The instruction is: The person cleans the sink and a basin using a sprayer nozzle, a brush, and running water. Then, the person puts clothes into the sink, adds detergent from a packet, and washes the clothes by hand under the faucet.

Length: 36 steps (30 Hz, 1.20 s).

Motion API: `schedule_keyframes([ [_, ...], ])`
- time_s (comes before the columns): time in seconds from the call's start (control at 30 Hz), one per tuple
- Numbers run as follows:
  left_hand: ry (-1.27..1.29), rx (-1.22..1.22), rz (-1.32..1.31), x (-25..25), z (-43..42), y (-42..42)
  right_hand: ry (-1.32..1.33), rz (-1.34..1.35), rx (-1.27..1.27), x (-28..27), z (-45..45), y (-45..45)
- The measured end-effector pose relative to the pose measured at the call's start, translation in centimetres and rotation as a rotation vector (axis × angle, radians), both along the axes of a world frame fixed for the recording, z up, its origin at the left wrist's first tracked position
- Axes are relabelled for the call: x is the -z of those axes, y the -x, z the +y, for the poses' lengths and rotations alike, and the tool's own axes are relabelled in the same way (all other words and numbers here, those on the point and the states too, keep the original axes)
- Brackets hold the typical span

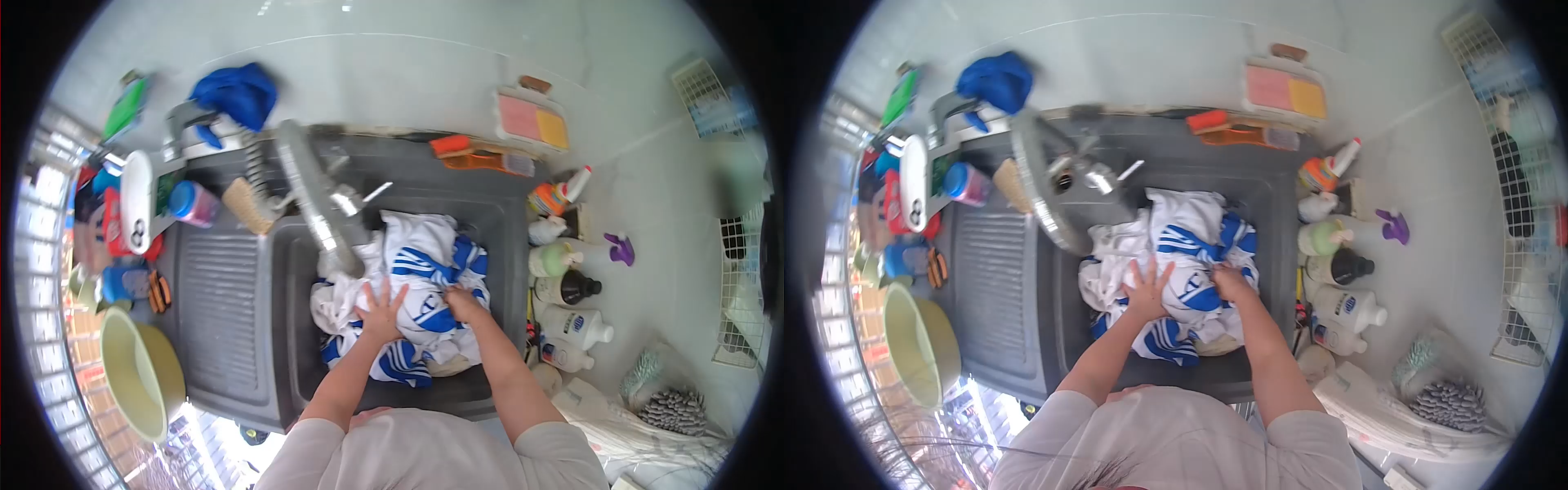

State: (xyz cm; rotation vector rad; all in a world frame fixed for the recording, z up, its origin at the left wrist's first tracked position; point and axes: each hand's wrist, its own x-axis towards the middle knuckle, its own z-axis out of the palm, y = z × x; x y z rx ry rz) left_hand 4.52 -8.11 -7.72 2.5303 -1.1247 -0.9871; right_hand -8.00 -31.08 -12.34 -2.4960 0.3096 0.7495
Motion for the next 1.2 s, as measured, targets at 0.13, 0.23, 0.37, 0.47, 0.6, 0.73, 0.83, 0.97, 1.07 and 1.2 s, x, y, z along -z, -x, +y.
schedule_keyframes([
  [0.13, -0.062, 0.128, 0.013, -2.9, 3.7, -3.0, 0.099, 0.035, 0.013, -0.5, 0.7, 0.9],
  [0.23, 0.156, 0.136, 0.25, -4.8, 8.2, -7.0, 0.43, 0.36, -0.228, -7.1, 3.7, -1.3],
  [0.37, 0.593, -0.412, 0.201, -14.1, 15.0, -12.1, 0.446, 0.396, -0.181, -14.3, 6.8, -5.6],
  [0.47, 0.698, -0.837, -0.03, -18.2, 20.5, -18.3, 0.268, 0.172, 0.15, -16.4, 8.0, -8.2],
  [0.6, 0.808, -1.005, -0.671, -24.3, 25.9, -27.0, 0.31, -0.383, 0.175, -16.5, 9.5, -8.9],
  [0.73, 0.486, -0.857, -1.289, -27.1, 28.7, -34.9, 0.205, -0.72, 0.399, -18.1, 11.1, -11.1],
  [0.83, 0.113, -0.84, -1.304, -28.6, 28.3, -38.2, -0.014, -0.83, 0.566, -20.5, 12.8, -12.8],
  [0.97, -0.115, -0.806, -1.056, -30.8, 27.2, -39.5, -1.114, -0.371, 1.09, -21.7, 13.5, -13.4],
  [1.07, -0.035, -0.795, -1.118, -29.3, 29.2, -41.6, -1.624, -0.249, 1.179, -19.9, 13.3, -13.4],
  [1.2, -0.067, -0.823, -1.077, -29.3, 32.4, -42.9, -1.695, -0.274, 1.222, -17.4, 13.2, -14.8],
])
